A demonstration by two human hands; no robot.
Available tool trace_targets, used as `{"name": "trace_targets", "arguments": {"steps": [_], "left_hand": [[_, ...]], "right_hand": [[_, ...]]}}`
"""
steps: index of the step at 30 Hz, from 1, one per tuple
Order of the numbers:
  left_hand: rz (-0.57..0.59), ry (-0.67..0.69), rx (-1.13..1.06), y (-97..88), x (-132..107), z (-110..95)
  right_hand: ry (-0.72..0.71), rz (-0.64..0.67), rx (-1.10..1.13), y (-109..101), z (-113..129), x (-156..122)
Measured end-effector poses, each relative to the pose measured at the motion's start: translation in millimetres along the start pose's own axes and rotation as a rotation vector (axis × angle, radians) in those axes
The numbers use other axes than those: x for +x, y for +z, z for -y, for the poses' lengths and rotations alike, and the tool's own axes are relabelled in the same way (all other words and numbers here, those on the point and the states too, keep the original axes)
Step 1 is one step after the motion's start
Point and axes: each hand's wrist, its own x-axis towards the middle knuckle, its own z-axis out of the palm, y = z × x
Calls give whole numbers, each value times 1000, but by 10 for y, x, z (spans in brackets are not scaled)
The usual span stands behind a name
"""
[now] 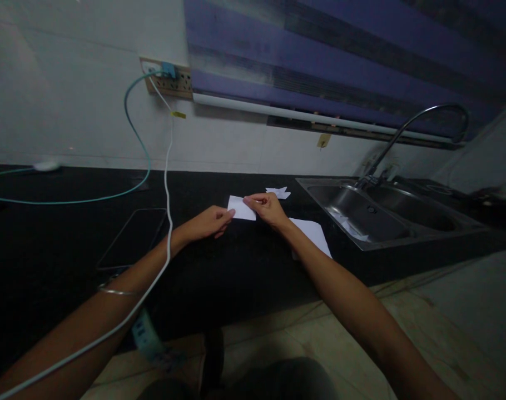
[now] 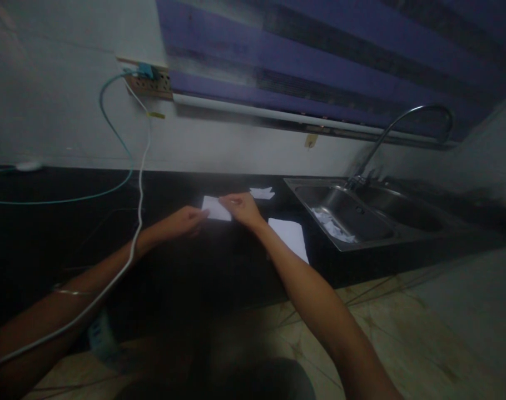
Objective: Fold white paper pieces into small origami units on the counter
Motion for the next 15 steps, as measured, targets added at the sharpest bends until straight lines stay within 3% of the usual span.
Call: {"name": "trace_targets", "arguments": {"steps": [8,15], "left_hand": [[-4,-27,-152,6,10,0],[-108,32,-213,-111,27,36]], "right_hand": [[-24,-25,2,11,5,19],[-73,157,-105,-16,101,-36]]}}
